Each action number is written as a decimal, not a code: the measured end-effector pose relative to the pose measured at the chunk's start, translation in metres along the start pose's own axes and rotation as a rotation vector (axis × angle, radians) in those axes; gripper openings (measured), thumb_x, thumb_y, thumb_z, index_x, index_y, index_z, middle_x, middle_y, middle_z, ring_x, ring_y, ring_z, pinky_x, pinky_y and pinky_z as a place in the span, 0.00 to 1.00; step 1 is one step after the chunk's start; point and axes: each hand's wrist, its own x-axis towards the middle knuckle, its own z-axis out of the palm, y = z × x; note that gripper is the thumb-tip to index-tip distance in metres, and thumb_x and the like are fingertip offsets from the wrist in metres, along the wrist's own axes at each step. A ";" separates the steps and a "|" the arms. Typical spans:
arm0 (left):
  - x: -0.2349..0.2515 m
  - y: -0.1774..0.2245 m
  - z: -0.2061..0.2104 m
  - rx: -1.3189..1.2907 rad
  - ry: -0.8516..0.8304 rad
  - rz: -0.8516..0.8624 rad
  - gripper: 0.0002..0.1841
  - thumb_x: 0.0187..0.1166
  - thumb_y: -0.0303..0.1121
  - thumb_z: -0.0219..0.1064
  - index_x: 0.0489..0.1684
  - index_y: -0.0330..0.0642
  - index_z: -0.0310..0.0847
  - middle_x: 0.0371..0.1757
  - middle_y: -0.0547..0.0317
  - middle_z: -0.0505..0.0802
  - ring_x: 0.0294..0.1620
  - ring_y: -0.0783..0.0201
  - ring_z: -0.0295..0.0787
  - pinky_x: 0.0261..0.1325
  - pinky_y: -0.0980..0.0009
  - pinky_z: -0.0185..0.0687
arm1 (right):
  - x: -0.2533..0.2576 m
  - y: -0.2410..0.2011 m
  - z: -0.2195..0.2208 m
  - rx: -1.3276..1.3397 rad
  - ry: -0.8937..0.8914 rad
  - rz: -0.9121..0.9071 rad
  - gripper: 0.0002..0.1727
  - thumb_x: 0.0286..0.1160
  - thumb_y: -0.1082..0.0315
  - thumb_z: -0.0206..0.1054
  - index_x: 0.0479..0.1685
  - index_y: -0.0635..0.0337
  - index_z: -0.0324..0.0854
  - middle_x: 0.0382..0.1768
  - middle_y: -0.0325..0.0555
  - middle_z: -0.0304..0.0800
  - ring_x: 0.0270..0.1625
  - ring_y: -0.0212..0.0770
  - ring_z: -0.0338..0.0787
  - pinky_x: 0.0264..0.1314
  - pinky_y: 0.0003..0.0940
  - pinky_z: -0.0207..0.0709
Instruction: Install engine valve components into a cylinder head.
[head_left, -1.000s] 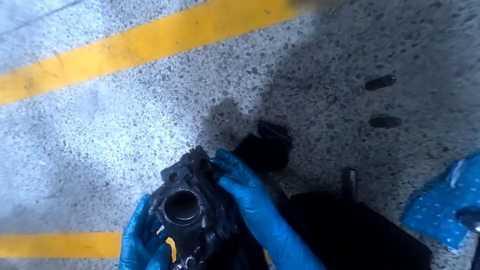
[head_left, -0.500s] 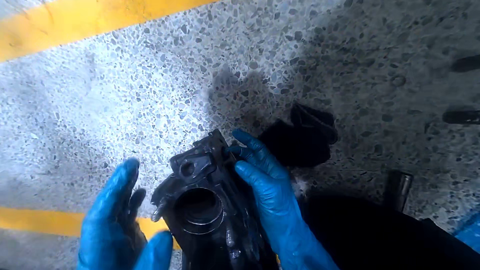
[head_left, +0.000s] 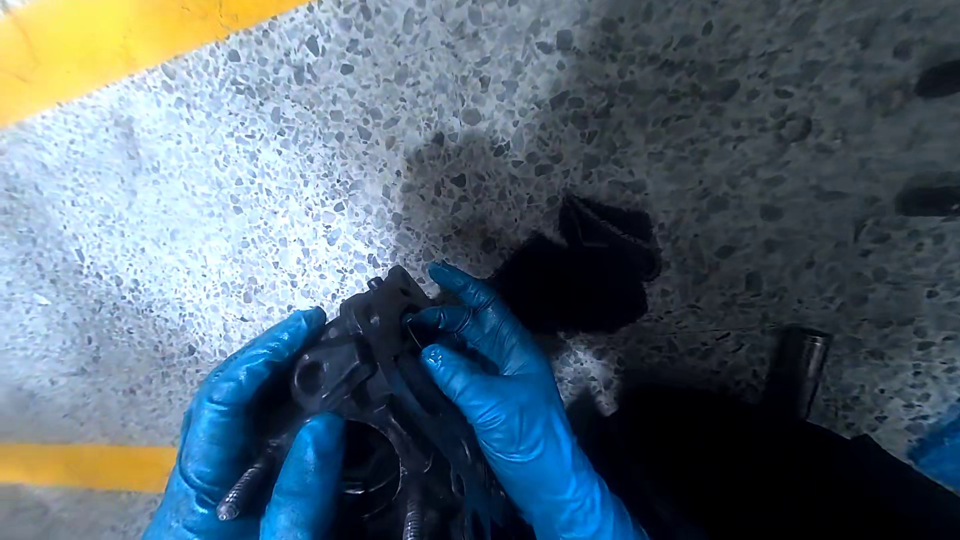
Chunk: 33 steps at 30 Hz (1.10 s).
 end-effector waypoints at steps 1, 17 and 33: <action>0.000 -0.001 -0.001 -0.008 -0.007 0.000 0.24 0.82 0.34 0.62 0.75 0.31 0.72 0.66 0.58 0.88 0.60 0.70 0.87 0.63 0.72 0.85 | 0.000 0.000 0.001 -0.004 0.011 0.007 0.36 0.67 0.76 0.71 0.81 0.46 0.77 0.58 0.41 0.92 0.53 0.34 0.91 0.49 0.24 0.87; 0.000 -0.007 -0.005 -0.036 -0.029 -0.019 0.25 0.83 0.37 0.62 0.77 0.36 0.71 0.69 0.57 0.87 0.59 0.69 0.87 0.61 0.73 0.85 | -0.001 0.000 0.001 0.005 0.007 0.011 0.36 0.67 0.75 0.71 0.82 0.45 0.76 0.56 0.42 0.92 0.54 0.35 0.91 0.50 0.25 0.86; -0.008 -0.022 -0.013 -0.088 -0.020 0.003 0.28 0.75 0.26 0.61 0.76 0.25 0.67 0.70 0.44 0.86 0.67 0.56 0.85 0.71 0.61 0.83 | -0.001 0.003 0.001 -0.037 0.003 -0.031 0.37 0.69 0.75 0.70 0.84 0.46 0.74 0.57 0.41 0.92 0.56 0.36 0.91 0.52 0.26 0.86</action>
